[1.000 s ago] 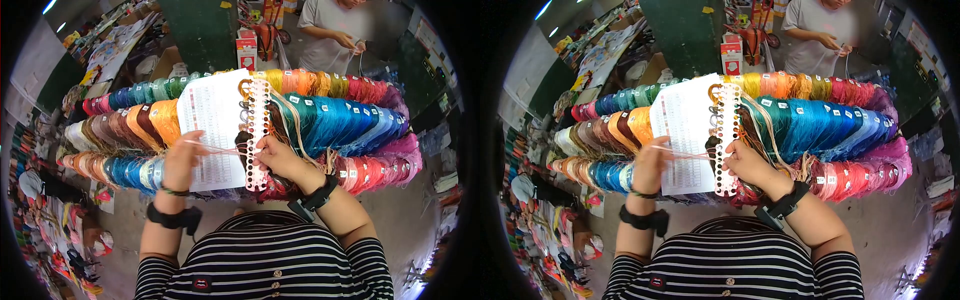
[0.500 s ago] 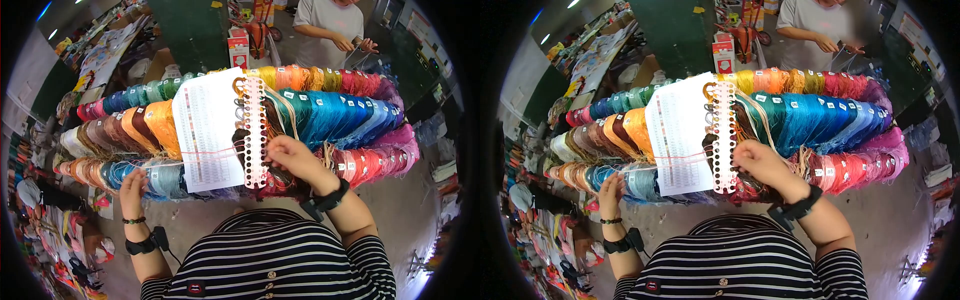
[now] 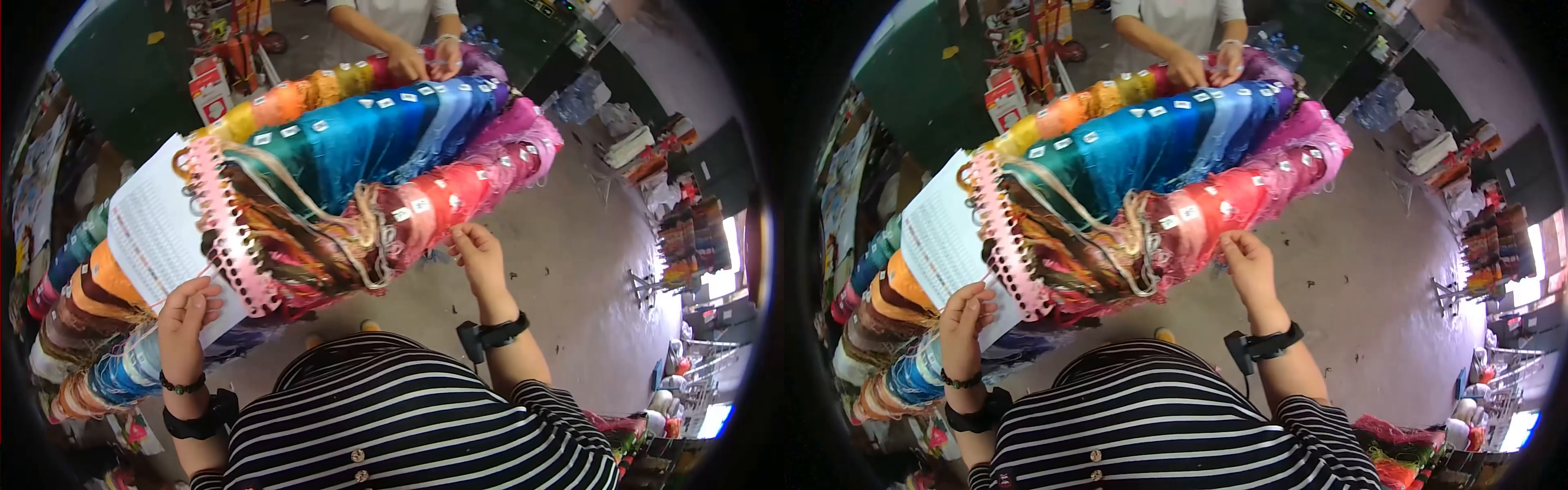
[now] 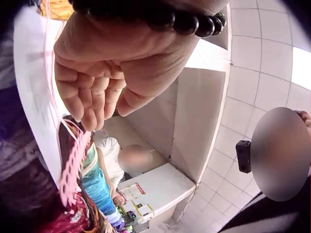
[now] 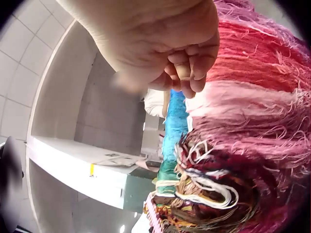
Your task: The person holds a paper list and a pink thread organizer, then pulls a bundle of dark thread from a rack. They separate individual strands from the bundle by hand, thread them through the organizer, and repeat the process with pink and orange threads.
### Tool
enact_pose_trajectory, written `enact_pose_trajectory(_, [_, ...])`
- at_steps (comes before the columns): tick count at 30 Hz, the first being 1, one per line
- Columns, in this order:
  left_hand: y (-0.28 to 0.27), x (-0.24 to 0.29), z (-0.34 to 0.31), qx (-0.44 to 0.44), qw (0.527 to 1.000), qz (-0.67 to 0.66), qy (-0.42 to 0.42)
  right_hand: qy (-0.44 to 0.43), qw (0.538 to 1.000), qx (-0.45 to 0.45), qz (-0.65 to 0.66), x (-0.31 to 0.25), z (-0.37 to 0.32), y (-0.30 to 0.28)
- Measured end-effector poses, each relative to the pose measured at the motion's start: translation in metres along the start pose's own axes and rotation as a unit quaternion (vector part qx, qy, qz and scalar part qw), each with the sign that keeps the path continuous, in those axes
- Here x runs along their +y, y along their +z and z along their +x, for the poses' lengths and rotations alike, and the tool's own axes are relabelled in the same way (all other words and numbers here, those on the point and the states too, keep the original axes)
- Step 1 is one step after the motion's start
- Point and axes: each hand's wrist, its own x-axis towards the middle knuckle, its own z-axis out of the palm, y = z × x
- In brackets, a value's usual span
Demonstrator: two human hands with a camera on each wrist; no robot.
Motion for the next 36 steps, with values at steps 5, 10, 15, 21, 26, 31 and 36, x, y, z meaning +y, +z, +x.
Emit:
enact_pose_trajectory(5, [0.074,0.018,0.025,-0.099,0.994,0.003,0.038,-0.01,1.0,0.013,0.013,0.025,0.007,-0.018])
enact_pose_trajectory(10, [0.163,0.028,0.05,-0.215,0.965,0.116,0.097,-0.099,0.992,-0.005,-0.076,0.042,0.013,-0.024])
enact_pose_trajectory(15, [0.233,0.021,0.076,-0.181,0.834,0.34,0.396,-0.203,0.964,-0.155,-0.08,0.021,0.018,-0.024])
enact_pose_trajectory(21, [0.242,-0.006,0.073,-0.129,0.808,0.443,0.365,-0.293,0.923,-0.235,-0.08,0.004,0.019,-0.01])
enact_pose_trajectory(26, [0.221,-0.005,0.064,-0.103,0.833,0.44,0.319,-0.35,0.898,-0.251,-0.087,0.015,0.022,0.01])
enact_pose_trajectory(31, [0.199,-0.008,0.065,-0.076,0.867,0.386,0.307,-0.332,0.91,-0.203,-0.146,0.019,0.014,0.033])
enact_pose_trajectory(36, [0.185,0.002,0.071,-0.011,0.922,0.259,0.287,-0.386,0.888,-0.134,-0.21,-0.01,0.007,0.044])
